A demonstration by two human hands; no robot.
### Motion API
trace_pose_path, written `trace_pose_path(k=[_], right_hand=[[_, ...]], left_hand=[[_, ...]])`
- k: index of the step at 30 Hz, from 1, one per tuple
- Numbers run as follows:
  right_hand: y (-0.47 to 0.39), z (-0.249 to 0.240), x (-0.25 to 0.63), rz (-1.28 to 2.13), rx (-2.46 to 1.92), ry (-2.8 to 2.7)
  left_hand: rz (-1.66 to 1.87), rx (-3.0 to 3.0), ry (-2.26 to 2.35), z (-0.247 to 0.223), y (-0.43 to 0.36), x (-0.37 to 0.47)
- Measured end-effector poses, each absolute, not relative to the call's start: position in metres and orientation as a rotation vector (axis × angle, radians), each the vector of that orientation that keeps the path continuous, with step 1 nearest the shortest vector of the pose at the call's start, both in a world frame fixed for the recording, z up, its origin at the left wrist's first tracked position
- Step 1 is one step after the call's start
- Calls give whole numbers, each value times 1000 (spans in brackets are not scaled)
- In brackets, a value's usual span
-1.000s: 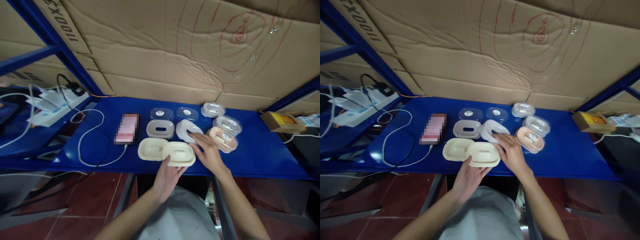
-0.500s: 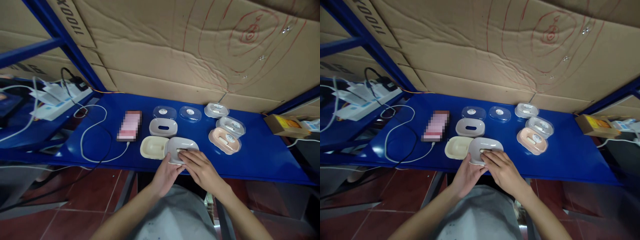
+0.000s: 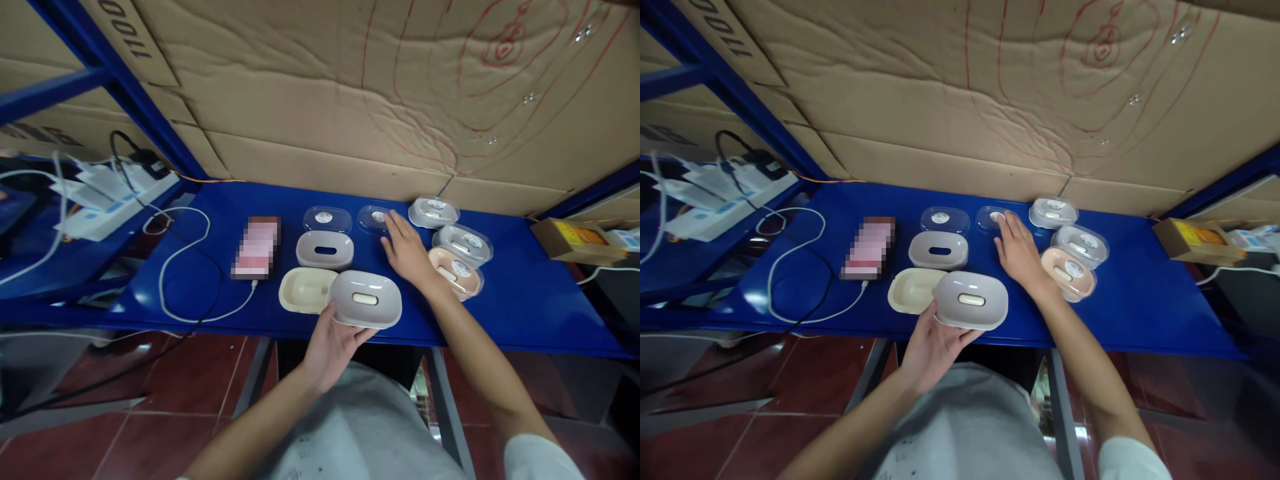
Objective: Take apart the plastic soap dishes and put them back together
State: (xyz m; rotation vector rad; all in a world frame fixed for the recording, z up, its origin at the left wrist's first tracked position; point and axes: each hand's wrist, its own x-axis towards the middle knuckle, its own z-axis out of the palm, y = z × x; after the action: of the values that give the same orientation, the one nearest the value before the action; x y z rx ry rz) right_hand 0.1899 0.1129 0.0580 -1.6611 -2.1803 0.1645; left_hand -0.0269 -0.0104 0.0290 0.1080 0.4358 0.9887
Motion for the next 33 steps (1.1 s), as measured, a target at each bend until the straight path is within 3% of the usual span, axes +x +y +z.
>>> trace_pose_path(k=[6, 11, 15, 19, 33], right_hand=[[135, 35, 194, 225, -1844, -2143], [117, 43, 200, 339, -1818, -2125], [73, 64, 202, 393, -1581, -2063], [12, 74, 201, 675, -1224, -2241], [-10, 45, 204, 701, -1189, -2204]], left_hand=[[980, 114, 431, 24, -13, -26], [939, 94, 444, 25, -13, -23], [918, 113, 439, 23, -12, -25], [888, 176, 424, 20, -11, -29], [923, 343, 471, 17, -17, -33]])
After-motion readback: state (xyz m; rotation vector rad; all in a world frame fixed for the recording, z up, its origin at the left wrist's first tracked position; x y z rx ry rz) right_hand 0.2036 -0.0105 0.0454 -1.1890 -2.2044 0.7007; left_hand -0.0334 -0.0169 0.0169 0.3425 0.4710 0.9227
